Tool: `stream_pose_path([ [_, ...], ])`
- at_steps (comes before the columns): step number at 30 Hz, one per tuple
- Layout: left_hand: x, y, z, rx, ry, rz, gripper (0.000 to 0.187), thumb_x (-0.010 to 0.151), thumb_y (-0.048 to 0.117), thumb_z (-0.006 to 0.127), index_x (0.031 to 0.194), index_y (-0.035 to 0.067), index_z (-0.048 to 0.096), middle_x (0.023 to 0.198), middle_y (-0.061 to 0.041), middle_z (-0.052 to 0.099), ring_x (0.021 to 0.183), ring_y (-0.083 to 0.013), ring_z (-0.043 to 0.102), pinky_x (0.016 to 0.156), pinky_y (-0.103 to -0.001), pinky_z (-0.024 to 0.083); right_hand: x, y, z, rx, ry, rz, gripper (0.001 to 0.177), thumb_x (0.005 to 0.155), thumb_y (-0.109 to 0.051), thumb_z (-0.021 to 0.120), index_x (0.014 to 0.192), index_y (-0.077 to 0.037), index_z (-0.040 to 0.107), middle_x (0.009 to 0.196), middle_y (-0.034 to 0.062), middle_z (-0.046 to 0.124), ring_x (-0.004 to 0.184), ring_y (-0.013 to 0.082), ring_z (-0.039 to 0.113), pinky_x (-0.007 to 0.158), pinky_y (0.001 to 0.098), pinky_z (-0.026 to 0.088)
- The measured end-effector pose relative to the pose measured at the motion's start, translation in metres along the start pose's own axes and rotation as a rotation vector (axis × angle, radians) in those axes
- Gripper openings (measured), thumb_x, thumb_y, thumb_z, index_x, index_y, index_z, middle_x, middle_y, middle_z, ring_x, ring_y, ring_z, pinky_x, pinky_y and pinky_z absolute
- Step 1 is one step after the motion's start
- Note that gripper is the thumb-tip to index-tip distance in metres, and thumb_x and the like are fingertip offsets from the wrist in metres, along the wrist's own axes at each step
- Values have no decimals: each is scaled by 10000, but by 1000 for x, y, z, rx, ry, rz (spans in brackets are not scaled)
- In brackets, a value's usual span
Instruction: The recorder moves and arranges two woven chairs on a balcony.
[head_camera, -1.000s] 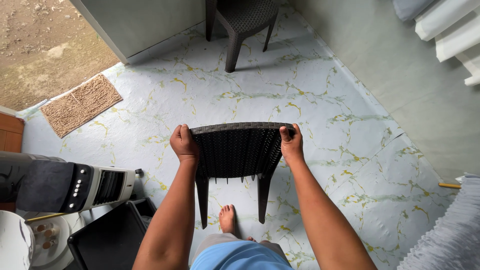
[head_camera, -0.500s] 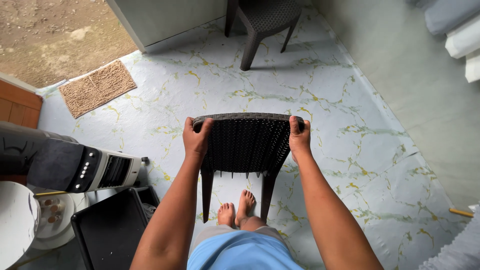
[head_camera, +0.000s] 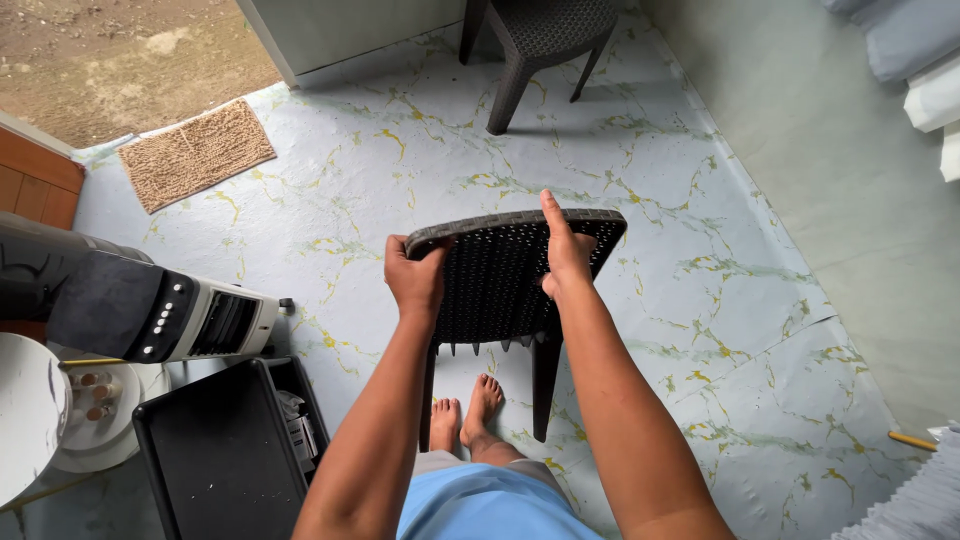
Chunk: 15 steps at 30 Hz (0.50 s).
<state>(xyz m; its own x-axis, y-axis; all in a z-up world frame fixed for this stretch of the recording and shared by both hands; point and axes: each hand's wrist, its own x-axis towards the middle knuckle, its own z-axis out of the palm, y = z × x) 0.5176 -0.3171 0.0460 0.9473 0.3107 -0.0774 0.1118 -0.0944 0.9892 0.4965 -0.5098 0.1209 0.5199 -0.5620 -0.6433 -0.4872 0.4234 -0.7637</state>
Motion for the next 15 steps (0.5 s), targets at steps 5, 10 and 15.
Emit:
stream_pose_path([
  [5,-21,13,-9,-19,50,-20,438,691,269,924,803,83,544,748,-7,687,700,-79,602,694,-264,531,10,9,-2,-22,123,-55,1254,693,-417,876,1502,101,69,1555,291,245,1448,434,309,1081,756,301],
  [10,-26,8,-19,-2,107,-58,461,704,271,928,795,77,521,725,-12,648,696,-87,586,711,-272,534,9,-1,0,115,61,-216,826,650,-179,779,1298,60,325,1250,264,484,1087,354,587,827,587,554],
  [15,-30,5,-24,-12,179,84,446,703,249,923,793,88,518,791,-17,612,724,-117,574,727,-289,522,-1,-7,6,-43,81,-331,716,761,-228,880,1214,-7,372,1131,172,516,939,191,597,664,342,574],
])
